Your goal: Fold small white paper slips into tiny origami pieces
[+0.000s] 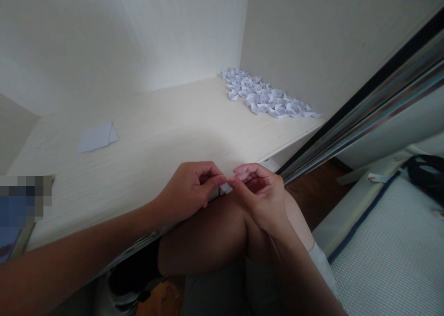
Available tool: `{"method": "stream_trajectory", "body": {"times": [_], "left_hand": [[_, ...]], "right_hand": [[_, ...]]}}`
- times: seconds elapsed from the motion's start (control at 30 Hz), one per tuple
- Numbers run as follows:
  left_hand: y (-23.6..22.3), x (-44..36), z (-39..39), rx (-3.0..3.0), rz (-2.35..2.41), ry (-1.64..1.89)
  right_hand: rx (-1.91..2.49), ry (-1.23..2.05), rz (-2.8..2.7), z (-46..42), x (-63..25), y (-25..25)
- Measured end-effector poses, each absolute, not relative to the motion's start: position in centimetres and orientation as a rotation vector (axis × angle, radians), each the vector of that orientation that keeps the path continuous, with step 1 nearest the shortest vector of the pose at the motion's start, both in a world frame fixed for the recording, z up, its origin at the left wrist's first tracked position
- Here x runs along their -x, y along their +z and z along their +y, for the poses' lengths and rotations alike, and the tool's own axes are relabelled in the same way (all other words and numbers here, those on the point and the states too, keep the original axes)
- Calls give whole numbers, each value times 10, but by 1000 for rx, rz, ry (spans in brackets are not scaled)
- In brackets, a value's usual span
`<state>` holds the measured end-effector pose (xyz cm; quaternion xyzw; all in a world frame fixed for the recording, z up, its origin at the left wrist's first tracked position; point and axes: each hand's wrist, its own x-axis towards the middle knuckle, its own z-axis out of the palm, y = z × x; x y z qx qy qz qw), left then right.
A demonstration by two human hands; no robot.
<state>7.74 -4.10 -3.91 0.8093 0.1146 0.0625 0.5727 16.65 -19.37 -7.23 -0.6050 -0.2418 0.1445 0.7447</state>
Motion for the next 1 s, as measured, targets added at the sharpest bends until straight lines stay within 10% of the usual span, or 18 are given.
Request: {"method": "stream_trajectory", "body": {"times": [1.0], "left_hand": [[-46, -87, -33, -1137, 218, 89]], "right_hand": [[1011, 570, -360, -191, -170, -72]]}}
